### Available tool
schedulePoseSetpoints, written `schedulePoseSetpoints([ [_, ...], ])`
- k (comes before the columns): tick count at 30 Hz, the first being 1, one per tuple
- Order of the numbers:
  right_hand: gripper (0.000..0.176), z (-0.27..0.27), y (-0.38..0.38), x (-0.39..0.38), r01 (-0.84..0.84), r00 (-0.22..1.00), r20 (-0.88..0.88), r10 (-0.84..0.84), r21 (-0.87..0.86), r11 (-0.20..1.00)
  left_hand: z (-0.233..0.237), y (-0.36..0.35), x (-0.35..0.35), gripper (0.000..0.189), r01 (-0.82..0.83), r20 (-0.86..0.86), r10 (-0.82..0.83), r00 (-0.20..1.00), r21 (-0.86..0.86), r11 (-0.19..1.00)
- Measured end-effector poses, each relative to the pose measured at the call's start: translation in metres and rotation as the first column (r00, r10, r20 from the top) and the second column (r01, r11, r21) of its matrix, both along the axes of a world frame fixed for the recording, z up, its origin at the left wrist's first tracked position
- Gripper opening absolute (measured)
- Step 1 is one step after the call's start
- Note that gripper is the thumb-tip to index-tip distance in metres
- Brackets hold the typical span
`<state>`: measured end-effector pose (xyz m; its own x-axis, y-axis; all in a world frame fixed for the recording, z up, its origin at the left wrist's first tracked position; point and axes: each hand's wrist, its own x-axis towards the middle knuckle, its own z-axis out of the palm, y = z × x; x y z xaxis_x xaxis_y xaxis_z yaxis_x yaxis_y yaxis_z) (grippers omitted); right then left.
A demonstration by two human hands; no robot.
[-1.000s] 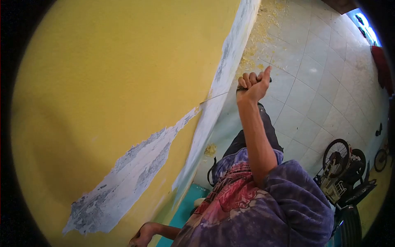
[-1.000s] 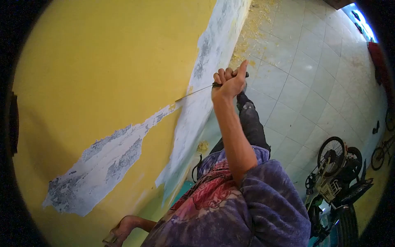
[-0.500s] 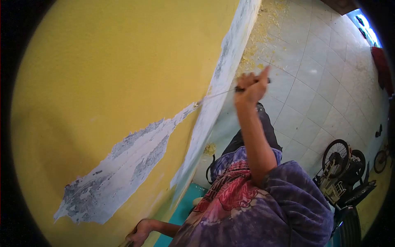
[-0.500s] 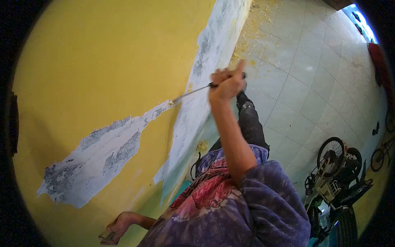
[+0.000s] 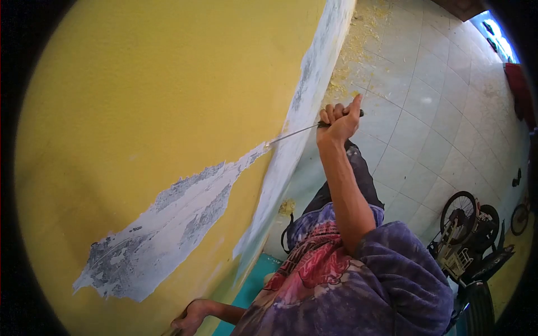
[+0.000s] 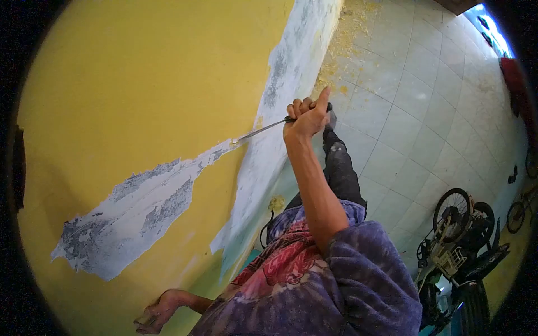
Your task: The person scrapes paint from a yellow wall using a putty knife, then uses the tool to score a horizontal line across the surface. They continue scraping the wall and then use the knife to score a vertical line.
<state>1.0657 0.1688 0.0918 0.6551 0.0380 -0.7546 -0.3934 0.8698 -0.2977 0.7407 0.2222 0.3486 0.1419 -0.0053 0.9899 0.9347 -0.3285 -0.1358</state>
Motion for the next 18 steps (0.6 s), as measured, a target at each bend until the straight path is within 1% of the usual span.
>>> schedulePoseSetpoints([
  [2, 0.051, -0.007, 0.0, 0.004, 0.001, 1.0, -0.007, -0.001, -0.013, 1.0, -0.003, 0.0, 0.003, 0.057, -0.022, -0.022, 0.022, 1.0, 0.001, 1.0],
  [4, 0.05, -0.009, -0.007, 0.008, 0.045, 0.999, 0.019, -0.045, -0.008, 0.999, 0.0, -0.002, 0.002, 0.059, -0.047, -0.048, 0.047, 0.998, 0.005, 0.999],
  [6, 0.05, -0.005, 0.001, 0.003, 0.015, 1.0, 0.005, -0.015, 0.013, 1.0, 0.0, 0.0, -0.003, 0.061, 0.051, -0.017, -0.051, 0.999, 0.001, 0.999],
  [7, 0.05, -0.005, 0.003, 0.001, -0.01, 1.0, -0.012, 0.011, 0.022, 1.0, -0.001, 0.001, -0.007, 0.061, 0.052, -0.017, -0.052, 0.999, -0.001, 0.999],
  [8, 0.05, -0.004, 0.001, 0.001, -0.011, 1.0, -0.012, 0.011, 0.017, 1.0, -0.001, 0.001, -0.014, 0.053, 0.159, 0.035, -0.159, 0.987, -0.023, 0.987],
  [9, 0.05, -0.003, 0.002, 0.003, -0.011, 1.0, 0.002, 0.011, 0.009, 1.0, -0.002, 0.003, -0.017, 0.052, 0.27, 0.089, -0.266, 0.96, -0.034, 0.962],
  [10, 0.05, -0.002, 0.001, 0.003, -0.013, 1.0, 0.011, 0.013, -0.001, 1.0, 0.0, 0.004, -0.021, 0.052, 0.273, 0.086, -0.269, 0.959, -0.037, 0.961],
  [12, 0.05, -0.002, -0.004, 0.011, 0.002, 0.999, 0.032, -0.002, 0.014, 1.0, 0.001, 0.003, -0.023, 0.051, 0.167, 0.07, -0.167, 0.983, 0.006, 0.986],
  [13, 0.05, -0.002, -0.006, 0.012, 0.018, 0.999, 0.044, -0.019, 0.023, 1.0, 0.001, 0.003, -0.022, 0.051, 0.139, 0.067, -0.14, 0.988, 0.014, 0.99],
  [14, 0.05, 0.0, -0.005, 0.008, 0.018, 0.999, 0.04, -0.018, 0.018, 1.0, 0.0, 0.002, -0.021, 0.051, 0.132, 0.07, -0.133, 0.989, 0.014, 0.991],
  [16, 0.049, 0.005, 0.003, 0.002, -0.04, 0.999, 0.029, 0.039, 0.021, 0.999, -0.001, 0.004, -0.017, 0.051, 0.134, 0.081, -0.135, 0.987, 0.018, 0.991],
  [18, 0.049, 0.004, -0.01, 0.009, -0.008, 0.999, 0.04, 0.007, 0.033, 0.999, 0.0, 0.003, -0.018, 0.051, 0.155, 0.094, -0.156, 0.983, 0.014, 0.988],
])
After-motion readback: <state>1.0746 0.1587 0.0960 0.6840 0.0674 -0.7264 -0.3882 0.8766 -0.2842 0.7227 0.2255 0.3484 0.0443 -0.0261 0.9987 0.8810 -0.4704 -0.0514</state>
